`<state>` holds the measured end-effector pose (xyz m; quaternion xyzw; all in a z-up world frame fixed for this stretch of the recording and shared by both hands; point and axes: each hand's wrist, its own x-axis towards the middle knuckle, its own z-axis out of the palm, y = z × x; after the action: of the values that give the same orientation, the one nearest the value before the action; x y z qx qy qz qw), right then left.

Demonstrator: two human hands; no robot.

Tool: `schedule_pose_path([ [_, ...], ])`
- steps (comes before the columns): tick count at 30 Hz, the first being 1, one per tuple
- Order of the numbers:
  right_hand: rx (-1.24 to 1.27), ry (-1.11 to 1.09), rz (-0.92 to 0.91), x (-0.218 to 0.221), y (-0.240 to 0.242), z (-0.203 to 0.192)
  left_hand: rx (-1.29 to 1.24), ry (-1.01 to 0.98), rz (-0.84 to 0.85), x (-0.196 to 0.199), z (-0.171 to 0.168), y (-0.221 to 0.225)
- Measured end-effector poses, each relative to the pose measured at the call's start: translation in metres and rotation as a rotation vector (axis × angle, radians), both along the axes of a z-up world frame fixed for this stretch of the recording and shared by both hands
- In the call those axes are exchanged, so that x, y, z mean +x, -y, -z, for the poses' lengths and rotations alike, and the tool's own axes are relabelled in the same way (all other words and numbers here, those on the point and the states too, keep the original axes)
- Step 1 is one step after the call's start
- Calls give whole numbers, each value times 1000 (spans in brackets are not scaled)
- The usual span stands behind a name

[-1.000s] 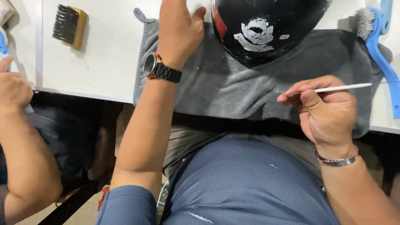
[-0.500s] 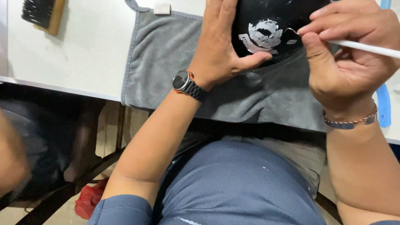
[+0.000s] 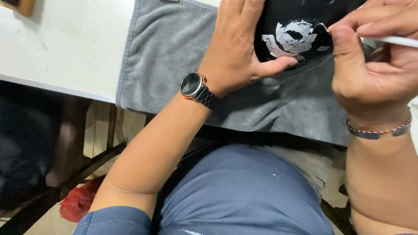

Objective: Scraping a white decal or sticker off a black motorcycle helmet using a small metal pick tool.

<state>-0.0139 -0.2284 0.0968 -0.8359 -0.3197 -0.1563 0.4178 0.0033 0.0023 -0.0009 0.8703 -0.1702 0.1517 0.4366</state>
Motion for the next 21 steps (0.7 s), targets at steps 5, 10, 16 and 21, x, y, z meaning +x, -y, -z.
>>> schedule_pose_path([
  [5, -32, -49, 82, -4, 5, 7, -8, 9, 10, 0, -6, 0],
  [10, -13, -88, 58, -7, 0, 0, 0, -10, 7, -1, -5, -2],
  [16, 3, -94, 107, -7, -4, 3, 0, -10, 9, -1, -6, 0],
  [21, -54, -88, 180, -12, 5, 5, -15, 8, 8, 0, -15, -1],
])
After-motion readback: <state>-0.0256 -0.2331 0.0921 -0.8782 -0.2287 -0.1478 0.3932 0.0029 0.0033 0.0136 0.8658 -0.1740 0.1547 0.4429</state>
